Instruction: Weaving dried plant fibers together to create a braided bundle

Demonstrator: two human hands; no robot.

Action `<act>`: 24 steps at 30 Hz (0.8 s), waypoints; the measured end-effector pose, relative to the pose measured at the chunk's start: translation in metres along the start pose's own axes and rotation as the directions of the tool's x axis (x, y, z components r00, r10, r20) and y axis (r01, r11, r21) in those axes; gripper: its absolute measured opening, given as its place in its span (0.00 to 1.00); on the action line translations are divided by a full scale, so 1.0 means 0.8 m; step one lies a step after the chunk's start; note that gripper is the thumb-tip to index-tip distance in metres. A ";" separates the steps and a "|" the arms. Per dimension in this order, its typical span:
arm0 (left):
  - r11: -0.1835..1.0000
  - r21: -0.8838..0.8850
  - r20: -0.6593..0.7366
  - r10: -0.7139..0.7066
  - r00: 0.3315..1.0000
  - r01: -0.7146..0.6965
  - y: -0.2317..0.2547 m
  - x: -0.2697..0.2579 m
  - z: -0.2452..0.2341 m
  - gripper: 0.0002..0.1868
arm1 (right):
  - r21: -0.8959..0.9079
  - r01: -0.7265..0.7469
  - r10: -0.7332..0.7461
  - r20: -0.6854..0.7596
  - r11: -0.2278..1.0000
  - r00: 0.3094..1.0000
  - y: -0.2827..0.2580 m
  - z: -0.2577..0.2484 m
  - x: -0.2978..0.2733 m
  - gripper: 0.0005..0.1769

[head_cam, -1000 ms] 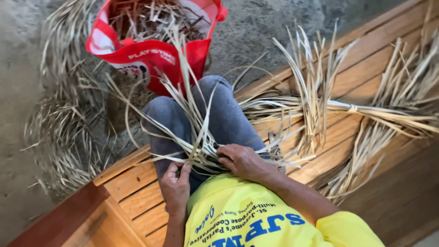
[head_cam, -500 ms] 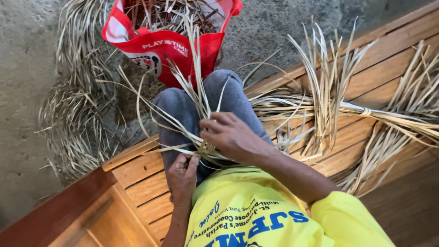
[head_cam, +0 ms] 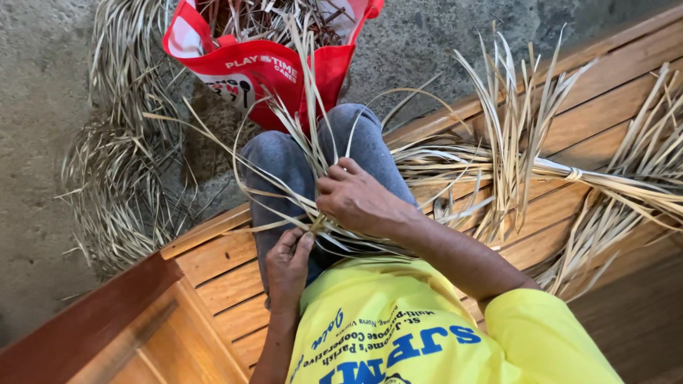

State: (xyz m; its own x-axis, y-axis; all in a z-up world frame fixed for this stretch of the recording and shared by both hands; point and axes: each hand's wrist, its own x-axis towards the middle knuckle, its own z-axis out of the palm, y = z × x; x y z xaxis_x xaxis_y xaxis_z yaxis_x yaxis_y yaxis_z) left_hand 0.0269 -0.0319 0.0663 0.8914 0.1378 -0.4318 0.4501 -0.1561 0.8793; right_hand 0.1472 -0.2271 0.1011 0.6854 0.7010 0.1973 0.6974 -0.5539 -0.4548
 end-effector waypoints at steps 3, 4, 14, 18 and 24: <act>0.994 -0.094 0.037 -0.050 0.998 0.053 0.000 0.002 0.001 0.07 | -0.015 0.005 -0.005 -0.024 1.000 1.000 0.000 -0.001 0.000 0.09; 0.994 -0.096 0.043 -0.050 0.998 0.054 0.001 0.002 0.002 0.08 | -0.009 0.005 -0.005 -0.027 1.000 1.000 0.000 -0.002 0.000 0.10; 0.998 0.065 0.018 0.023 1.000 -0.024 -0.005 0.006 0.006 0.05 | 0.066 -0.017 0.017 0.009 0.998 1.000 0.009 -0.019 0.003 0.10; 0.995 0.094 -0.008 0.022 1.000 -0.021 0.013 0.005 0.010 0.04 | 0.070 -0.036 0.034 0.022 0.997 0.999 0.015 -0.015 0.003 0.11; 0.985 0.166 -0.055 0.053 0.997 -0.043 0.032 0.004 0.011 0.04 | -0.024 -0.022 0.023 0.048 0.999 0.999 -0.005 -0.023 0.011 0.06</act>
State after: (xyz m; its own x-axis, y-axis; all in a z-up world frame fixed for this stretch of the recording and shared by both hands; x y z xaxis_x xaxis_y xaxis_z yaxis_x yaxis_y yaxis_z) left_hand 0.0414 -0.0436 0.0855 0.9097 0.1831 -0.3727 0.4137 -0.3219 0.8516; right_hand 0.1541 -0.2270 0.1203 0.6906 0.7086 0.1446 0.6869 -0.5801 -0.4377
